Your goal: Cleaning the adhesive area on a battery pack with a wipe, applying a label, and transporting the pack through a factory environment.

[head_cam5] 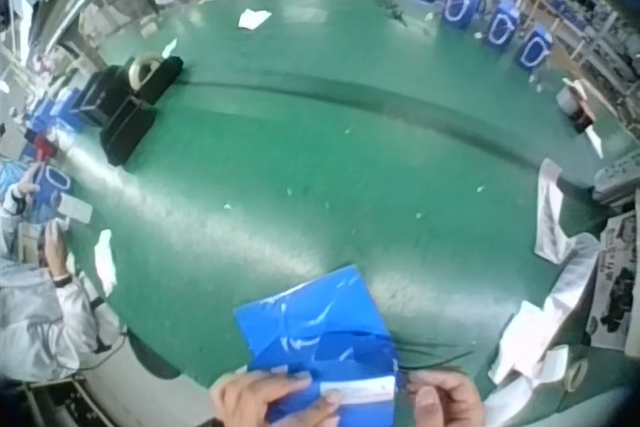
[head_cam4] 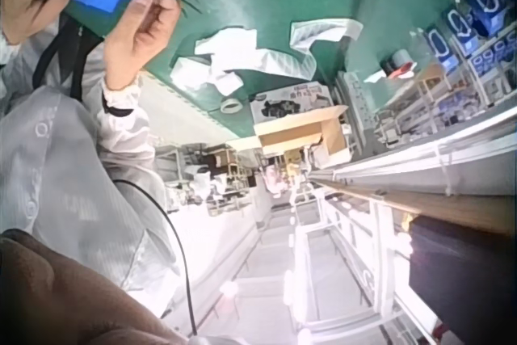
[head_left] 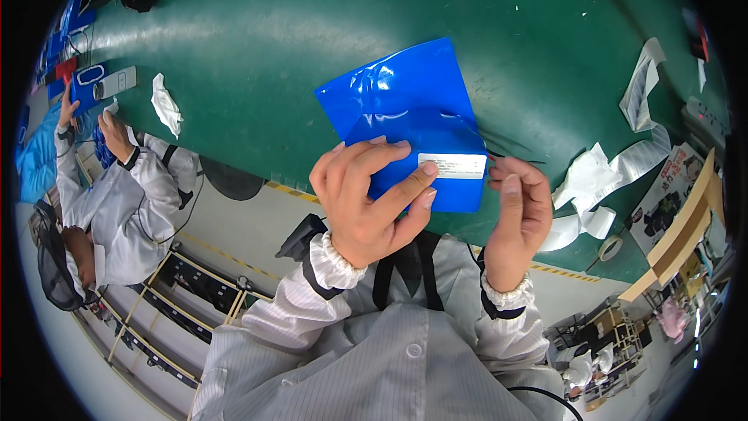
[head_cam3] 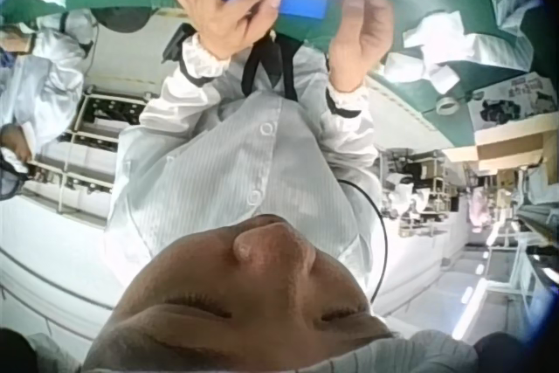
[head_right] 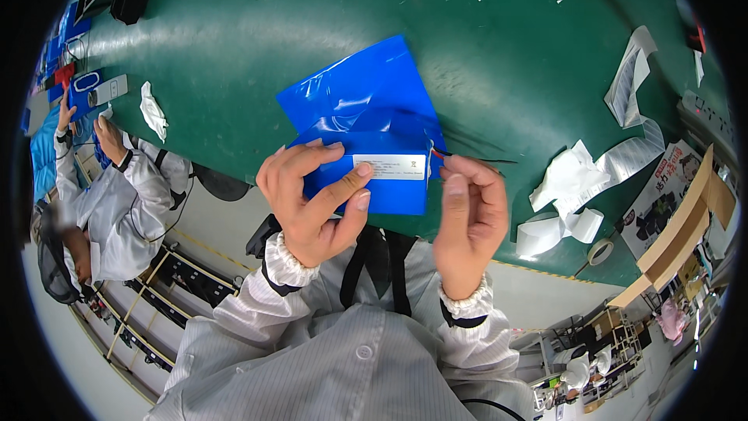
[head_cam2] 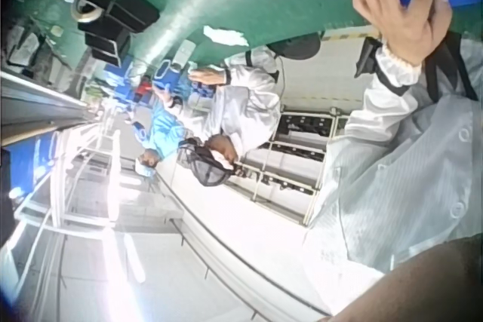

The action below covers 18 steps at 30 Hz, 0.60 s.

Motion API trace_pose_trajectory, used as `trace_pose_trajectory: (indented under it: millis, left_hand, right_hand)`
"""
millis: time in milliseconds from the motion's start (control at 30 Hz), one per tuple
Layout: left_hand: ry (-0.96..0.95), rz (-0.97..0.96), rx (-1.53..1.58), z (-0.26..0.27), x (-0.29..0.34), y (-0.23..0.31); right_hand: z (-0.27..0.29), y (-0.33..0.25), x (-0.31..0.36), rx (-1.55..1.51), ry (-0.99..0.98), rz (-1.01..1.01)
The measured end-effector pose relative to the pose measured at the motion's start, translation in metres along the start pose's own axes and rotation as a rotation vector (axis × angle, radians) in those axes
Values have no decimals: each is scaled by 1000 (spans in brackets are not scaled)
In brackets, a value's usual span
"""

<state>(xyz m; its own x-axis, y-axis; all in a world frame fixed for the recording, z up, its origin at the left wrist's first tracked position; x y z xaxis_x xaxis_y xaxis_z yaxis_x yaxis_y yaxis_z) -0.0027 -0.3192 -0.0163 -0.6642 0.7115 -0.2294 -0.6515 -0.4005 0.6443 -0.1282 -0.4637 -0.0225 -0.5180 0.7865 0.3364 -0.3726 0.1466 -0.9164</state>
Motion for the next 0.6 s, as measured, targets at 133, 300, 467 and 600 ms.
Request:
trace_pose_trajectory:
  millis: [133, 300, 467, 600]
  left_hand:
    - [34, 1, -7, -2, 1, -2]
    - [45, -22, 24, -2, 1, -3]
    - [82, 39, 191, -1, 10, -10]
    - [485, 307, 674, 1, 19, -16]
  right_hand:
    - [-24, -10, -3, 209, -39, 185]
    - [-17, 11, -18, -1, 8, -61]
    - [18, 14, -20, -33, 261, -76]
    - [-8, -22, -10, 506, 174, 350]
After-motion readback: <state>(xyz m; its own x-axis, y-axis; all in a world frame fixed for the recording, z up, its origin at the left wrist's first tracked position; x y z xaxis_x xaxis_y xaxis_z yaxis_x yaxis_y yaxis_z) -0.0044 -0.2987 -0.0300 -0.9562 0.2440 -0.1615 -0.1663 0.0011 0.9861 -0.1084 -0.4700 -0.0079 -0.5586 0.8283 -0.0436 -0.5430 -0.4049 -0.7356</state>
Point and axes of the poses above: each hand's wrist, its own x-axis away from the middle knuckle, its own z-axis out of the back of the hand, y = z × x, the point moved 1 cm from there along -x, towards the middle knuckle, and after that the axes turned 7 degrees about x, right-handed, at the moved point
